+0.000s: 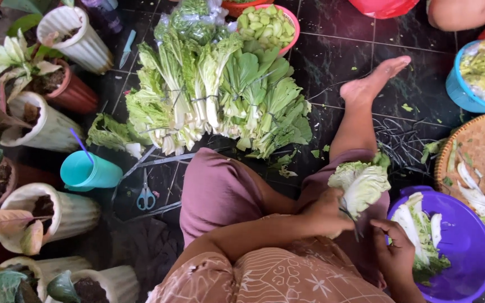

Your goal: Sorting and bundling Napa cabbage leaves and tying them with thin strips.

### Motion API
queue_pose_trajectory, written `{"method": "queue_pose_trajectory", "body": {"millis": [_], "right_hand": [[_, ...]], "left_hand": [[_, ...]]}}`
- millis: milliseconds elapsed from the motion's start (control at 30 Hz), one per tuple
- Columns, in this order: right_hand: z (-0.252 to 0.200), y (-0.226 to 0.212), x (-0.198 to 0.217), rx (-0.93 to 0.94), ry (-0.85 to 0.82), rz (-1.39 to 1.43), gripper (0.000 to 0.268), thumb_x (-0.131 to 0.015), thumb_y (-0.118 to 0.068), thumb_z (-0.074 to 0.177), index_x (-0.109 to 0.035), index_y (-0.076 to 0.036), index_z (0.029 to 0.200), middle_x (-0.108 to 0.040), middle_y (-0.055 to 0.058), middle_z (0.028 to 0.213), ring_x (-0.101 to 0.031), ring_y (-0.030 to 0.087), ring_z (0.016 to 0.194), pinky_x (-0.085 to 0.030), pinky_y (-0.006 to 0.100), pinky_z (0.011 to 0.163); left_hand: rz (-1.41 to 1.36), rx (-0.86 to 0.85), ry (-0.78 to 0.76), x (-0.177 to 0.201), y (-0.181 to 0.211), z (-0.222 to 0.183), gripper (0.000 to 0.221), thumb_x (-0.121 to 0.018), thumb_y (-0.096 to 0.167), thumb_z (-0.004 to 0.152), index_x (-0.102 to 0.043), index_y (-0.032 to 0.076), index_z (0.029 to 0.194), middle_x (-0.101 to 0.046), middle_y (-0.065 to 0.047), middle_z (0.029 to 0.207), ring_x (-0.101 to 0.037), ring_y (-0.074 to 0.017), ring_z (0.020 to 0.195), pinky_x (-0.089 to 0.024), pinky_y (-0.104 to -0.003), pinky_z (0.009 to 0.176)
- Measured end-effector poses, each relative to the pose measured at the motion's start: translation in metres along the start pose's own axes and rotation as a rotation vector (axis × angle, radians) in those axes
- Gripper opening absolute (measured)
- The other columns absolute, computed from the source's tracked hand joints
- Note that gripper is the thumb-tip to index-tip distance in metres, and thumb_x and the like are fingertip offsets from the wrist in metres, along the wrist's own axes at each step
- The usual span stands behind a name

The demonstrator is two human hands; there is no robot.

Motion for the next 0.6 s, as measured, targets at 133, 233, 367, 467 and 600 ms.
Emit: {"method": "queue_pose_trajectory", "body": {"millis": [133,233,367,467,600], "right_hand": [[0.011,-0.008,-0.007,-0.041,-0.035,-0.037,0.019,-0.060,-0.008,0.103,-0.075,-0.009,0.115,-0.074,0.006,0.115,-0.067,0.019,0.112,-0.048,0.031,0.103],[0.022,-0.013,-0.023,-0.008,-0.064,-0.063,0.018,-0.060,-0.011,0.102,-0.075,-0.009,0.112,-0.074,0.007,0.113,-0.068,0.021,0.111,-0.049,0.033,0.104],[0.031,-0.033,-0.043,0.134,-0.029,-0.173,0.018,-0.064,-0.007,0.094,-0.078,-0.015,0.102,-0.075,0.002,0.103,-0.069,0.020,0.098,-0.051,0.031,0.095],[0.034,-0.036,-0.048,0.170,-0.007,-0.244,0.020,-0.066,-0.008,0.090,-0.079,-0.018,0.101,-0.074,0.000,0.102,-0.069,0.019,0.096,-0.052,0.032,0.094],[0.035,-0.036,-0.049,0.194,-0.012,-0.269,0.018,-0.067,-0.009,0.088,-0.079,-0.017,0.099,-0.075,0.000,0.098,-0.069,0.021,0.094,-0.052,0.034,0.094]], "left_hand": [[-0.242,0.016,0.063,0.034,-0.043,0.030,0.085,-0.072,0.024,0.063,-0.051,0.011,0.144,-0.067,-0.012,0.114,-0.064,-0.0242,0.090,-0.051,-0.035,0.066],[-0.608,-0.292,0.052,0.101,0.002,-0.001,0.080,-0.074,0.005,0.066,-0.048,0.010,0.142,-0.062,-0.016,0.123,-0.064,-0.0242,0.086,-0.054,-0.034,0.066],[-0.414,-0.379,0.422,0.233,0.062,-0.081,0.096,-0.066,-0.001,0.075,-0.027,0.013,0.161,-0.062,-0.013,0.124,-0.064,-0.0180,0.084,-0.057,-0.031,0.071],[-0.026,-0.373,0.836,0.335,0.054,-0.103,0.090,-0.075,0.008,0.079,-0.030,0.006,0.157,-0.060,-0.015,0.137,-0.060,-0.0269,0.112,-0.050,-0.038,0.094],[0.532,-0.212,1.123,0.407,-0.016,-0.094,0.093,-0.084,0.038,0.087,-0.034,0.000,0.155,-0.030,-0.034,0.157,-0.023,-0.0533,0.146,-0.032,-0.065,0.113]]}}
Point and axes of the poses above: each hand's wrist, its own z-axis towards the middle knuckle, its own x-axis out of the back of the hand, y = z × x, the point moved 9 cm from there along z, towards the middle knuckle
